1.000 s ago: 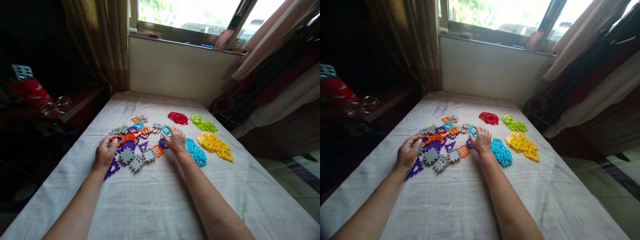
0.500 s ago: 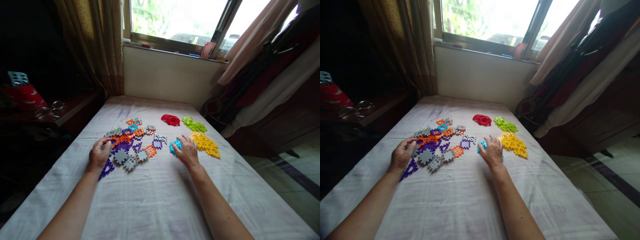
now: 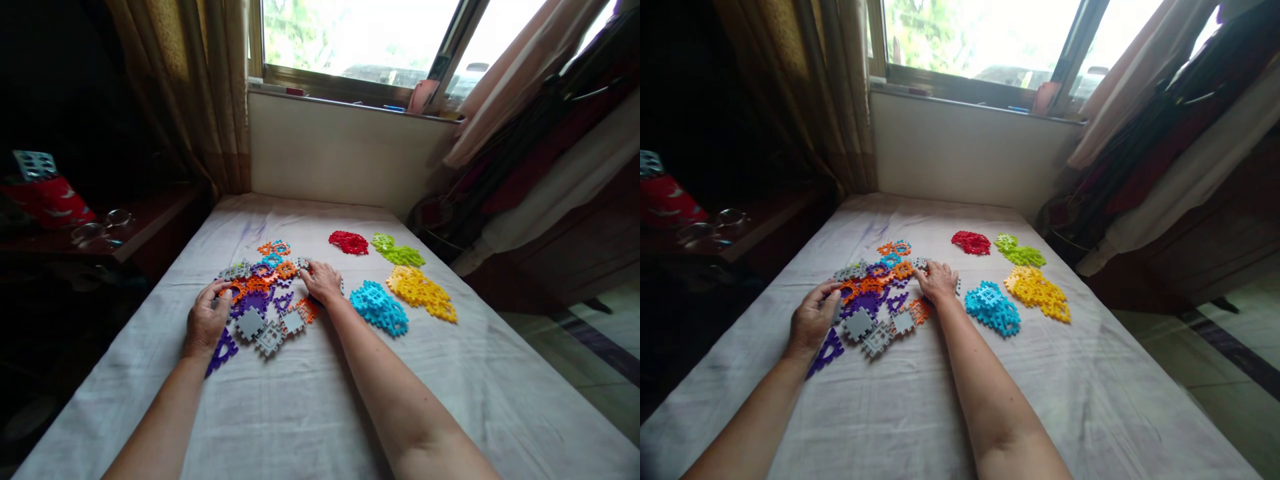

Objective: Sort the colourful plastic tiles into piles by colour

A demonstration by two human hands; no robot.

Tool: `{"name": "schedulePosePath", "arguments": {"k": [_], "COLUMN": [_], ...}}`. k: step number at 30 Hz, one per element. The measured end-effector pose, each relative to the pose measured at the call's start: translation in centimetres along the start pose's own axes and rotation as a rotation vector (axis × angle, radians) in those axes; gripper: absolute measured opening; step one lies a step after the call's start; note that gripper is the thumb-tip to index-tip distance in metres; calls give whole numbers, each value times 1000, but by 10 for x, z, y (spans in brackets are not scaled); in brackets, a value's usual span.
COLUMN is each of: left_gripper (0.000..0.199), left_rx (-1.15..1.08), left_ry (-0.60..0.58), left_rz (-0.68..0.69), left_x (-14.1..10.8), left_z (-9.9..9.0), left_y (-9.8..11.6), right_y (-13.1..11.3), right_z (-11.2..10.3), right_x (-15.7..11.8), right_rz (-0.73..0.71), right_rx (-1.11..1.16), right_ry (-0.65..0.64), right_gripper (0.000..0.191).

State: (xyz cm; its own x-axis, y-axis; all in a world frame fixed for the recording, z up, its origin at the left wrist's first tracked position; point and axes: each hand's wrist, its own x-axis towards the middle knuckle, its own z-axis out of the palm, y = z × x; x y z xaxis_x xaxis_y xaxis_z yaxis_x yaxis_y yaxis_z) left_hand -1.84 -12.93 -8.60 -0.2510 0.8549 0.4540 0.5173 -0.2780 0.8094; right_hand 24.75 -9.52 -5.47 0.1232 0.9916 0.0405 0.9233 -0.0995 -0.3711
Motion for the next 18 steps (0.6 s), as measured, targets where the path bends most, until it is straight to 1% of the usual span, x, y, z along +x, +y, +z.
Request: {"name": "schedulePosePath", "arguments": {"k": [4,6,7,8,10,11,13,14,16,18], "left_gripper": [35,37,37,38,36,35,33,32,32,33], "left_rx": [6,6,5,5,6,6,6,5,6,9], "left_ry": [4,6,7,8,5,3,-2,-2,-4,-6], "left_rz": [-15,-23,-27,-29,-29,-25,-16,-10,-3,-3], "left_x": [0,0,0,0,-1,-1,-1,-1,-1,-1], "left_z": [0,-1,-2,-2,-3,-3,-3,-3,-2,-2], "left_y": [-1,-1,-1,-1,0,0,1,1,2,2], "right_y": [-14,-12,-6,3,33,51,90,108,136,149], "right_z": [10,8,5,1,-10,-16,-24,-27,-27,-23], "right_x": [-26,-42,-50,-60,-79,-89,-105,-112,-120,-121], "right_rz": [-74,-131,-162,-193,-238,-229,-146,-97,-28,15], "right_rx": [38,38,27,6,-58,-93,-156,-180,-202,-203], "right_ry": [63,105,140,188,312,380,470,489,474,434], "right_gripper": [42,46,48,50,52,53,58,62,66,69]}}
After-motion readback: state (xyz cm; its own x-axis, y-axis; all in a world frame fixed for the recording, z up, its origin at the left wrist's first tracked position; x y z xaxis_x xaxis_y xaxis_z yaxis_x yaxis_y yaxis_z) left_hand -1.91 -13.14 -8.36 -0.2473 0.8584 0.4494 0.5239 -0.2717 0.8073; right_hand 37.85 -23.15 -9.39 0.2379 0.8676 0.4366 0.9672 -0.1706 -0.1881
